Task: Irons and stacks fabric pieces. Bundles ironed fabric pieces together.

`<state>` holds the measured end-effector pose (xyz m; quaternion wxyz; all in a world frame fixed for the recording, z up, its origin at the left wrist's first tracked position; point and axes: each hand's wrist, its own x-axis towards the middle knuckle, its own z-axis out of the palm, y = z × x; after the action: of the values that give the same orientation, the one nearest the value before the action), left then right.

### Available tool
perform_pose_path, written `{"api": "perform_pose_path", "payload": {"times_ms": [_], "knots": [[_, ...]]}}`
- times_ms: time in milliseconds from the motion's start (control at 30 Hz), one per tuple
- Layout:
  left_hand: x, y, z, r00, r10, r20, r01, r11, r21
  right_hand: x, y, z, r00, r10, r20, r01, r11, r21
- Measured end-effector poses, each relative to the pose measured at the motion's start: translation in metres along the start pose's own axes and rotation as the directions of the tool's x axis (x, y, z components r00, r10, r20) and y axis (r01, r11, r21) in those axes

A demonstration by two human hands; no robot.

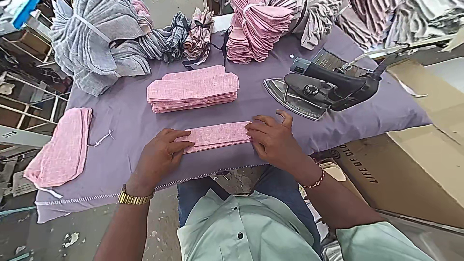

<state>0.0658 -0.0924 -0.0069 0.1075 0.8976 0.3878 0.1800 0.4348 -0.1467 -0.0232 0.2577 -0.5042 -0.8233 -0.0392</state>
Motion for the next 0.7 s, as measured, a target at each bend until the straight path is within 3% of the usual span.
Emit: {"api": "perform_pose_path", "payload": {"times_ms": [100,267,333,433,467,500,567,600,700], "knots": [[-0.005,-0.008,0.001,0.996,0.094,-0.010,-0.094,0.995,0.018,-0.011,0.001,-0.002,1.000,-0.002,0.006,0.002,1.000,0.013],[-0.012,-0.012,0.013,0.991,0.094,-0.094,-0.098,0.994,-0.043,-0.030,0.004,0.033,0.955,0.063,-0.291,-0.056,0.998,0.031],[-0.014,-0.011,0.013,0.993,0.085,-0.085,-0.088,0.996,-0.034,-0.015,0.001,0.031,0.962,0.085,-0.261,-0.076,0.996,0.046],[-0.012,-0.014,0.012,0.990,0.115,-0.080,-0.119,0.992,-0.043,0.016,0.015,0.002,0.995,0.099,-0.032,-0.093,0.983,0.158],[-0.013,-0.015,0.012,0.990,0.119,-0.082,-0.123,0.991,-0.046,0.026,0.025,-0.014,0.997,0.075,-0.018,-0.070,0.977,0.199],[-0.014,-0.016,0.012,0.990,0.118,-0.077,-0.121,0.992,-0.045,0.036,0.037,-0.030,0.995,0.046,-0.094,-0.025,0.977,0.210],[-0.015,-0.017,0.014,0.991,0.108,-0.079,-0.111,0.993,-0.042,0.056,0.068,-0.064,0.954,0.050,-0.296,-0.031,0.997,0.066],[-0.016,-0.017,0.016,0.991,0.101,-0.083,-0.105,0.994,-0.039,0.063,0.086,-0.077,0.943,0.089,-0.322,-0.113,0.992,-0.058],[-0.015,-0.017,0.016,0.991,0.101,-0.093,-0.104,0.994,-0.035,0.067,0.126,-0.092,0.947,0.278,-0.160,-0.313,0.909,-0.274]]}}
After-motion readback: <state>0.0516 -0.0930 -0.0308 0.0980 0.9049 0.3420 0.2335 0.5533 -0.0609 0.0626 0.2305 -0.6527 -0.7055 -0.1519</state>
